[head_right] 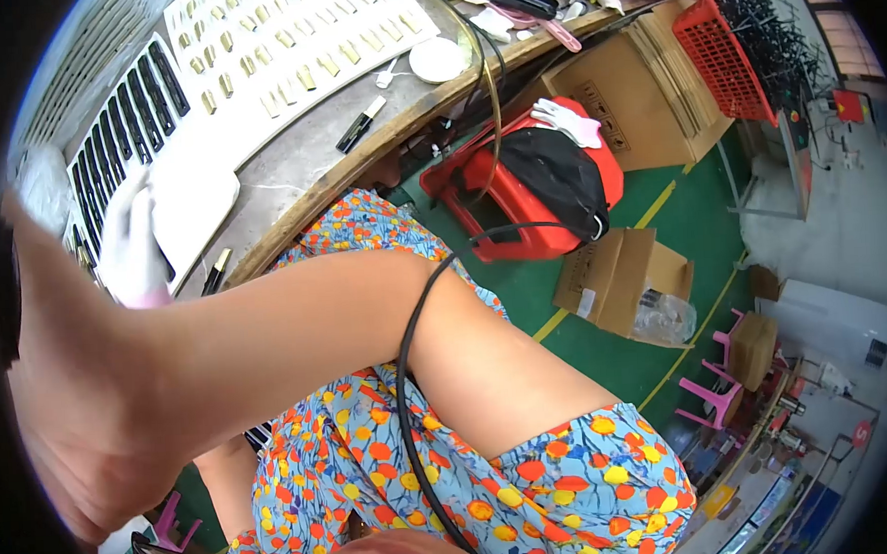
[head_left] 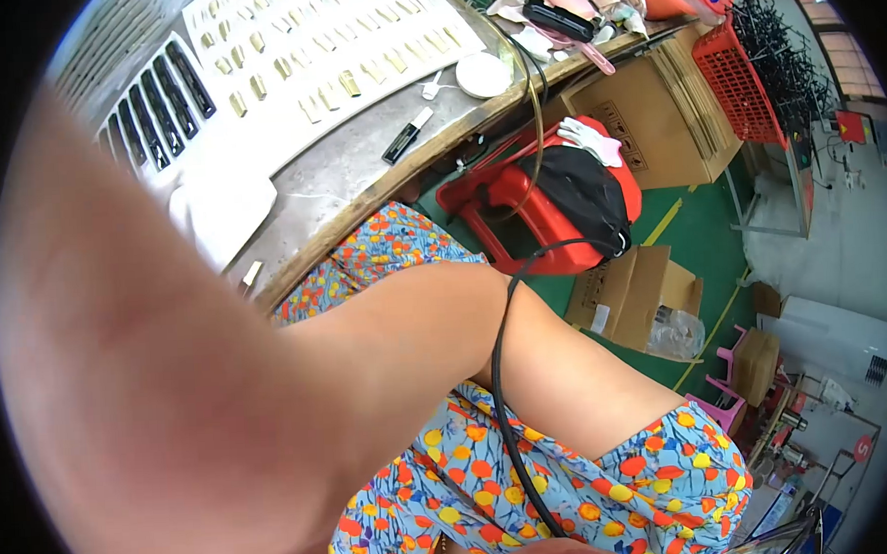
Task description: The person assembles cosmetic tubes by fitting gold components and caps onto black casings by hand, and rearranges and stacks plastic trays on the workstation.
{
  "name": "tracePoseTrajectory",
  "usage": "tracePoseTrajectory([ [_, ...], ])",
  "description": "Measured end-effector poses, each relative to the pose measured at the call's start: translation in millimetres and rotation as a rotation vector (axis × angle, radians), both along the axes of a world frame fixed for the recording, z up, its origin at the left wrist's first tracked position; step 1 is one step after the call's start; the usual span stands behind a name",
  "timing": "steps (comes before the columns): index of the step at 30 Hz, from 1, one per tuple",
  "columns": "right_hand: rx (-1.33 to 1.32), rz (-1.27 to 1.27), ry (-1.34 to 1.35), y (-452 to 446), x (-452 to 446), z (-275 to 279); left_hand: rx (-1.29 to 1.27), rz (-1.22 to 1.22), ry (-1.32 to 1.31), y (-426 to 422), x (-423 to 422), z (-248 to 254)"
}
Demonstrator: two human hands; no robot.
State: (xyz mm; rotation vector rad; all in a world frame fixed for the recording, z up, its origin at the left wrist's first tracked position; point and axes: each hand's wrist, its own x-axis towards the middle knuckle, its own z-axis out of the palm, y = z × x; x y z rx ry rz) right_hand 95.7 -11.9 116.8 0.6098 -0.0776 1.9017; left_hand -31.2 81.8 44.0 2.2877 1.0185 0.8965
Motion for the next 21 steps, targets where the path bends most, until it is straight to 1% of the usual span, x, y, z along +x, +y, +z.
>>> tracePoseTrajectory([
  [1,-0.002,-0.004,0.0,-2,1,0,-0.008,-0.012,0.013,-3,5,2],
  [2,-0.002,-0.004,0.0,-2,1,0,-0.266,-0.138,-0.235,0,19,-10],
  [3,0.002,-0.001,0.002,-2,1,1,-0.038,-0.179,0.032,10,34,-16],
  [4,0.007,0.0,0.005,-2,0,2,0.499,-0.086,0.459,0,48,-5],
  [6,0.019,-0.003,0.007,-1,0,5,0.433,-0.21,0.351,27,58,-38],
  [7,0.021,-0.007,0.005,-1,2,6,0.435,-0.213,0.35,36,66,-39],
  [10,0.007,-0.044,0.0,-5,11,5,0.547,-0.431,0.434,50,93,-40],
  [12,0.012,-0.04,-0.001,-3,13,6,0.504,-0.516,0.584,54,99,-35],
  [13,0.02,-0.034,0.001,0,13,7,0.353,-0.415,0.681,50,101,-35],
  [14,0.03,-0.031,0.004,3,14,8,0.359,-0.409,0.687,48,101,-30],
  [19,0.075,-0.026,-0.005,13,23,13,0.274,-0.443,0.525,45,102,-13],
  [20,0.086,-0.018,-0.005,16,20,22,0.256,-0.443,0.495,45,102,-11],
  [21,0.046,-0.192,-0.223,16,30,14,0.24,-0.444,0.462,44,102,-9],
])
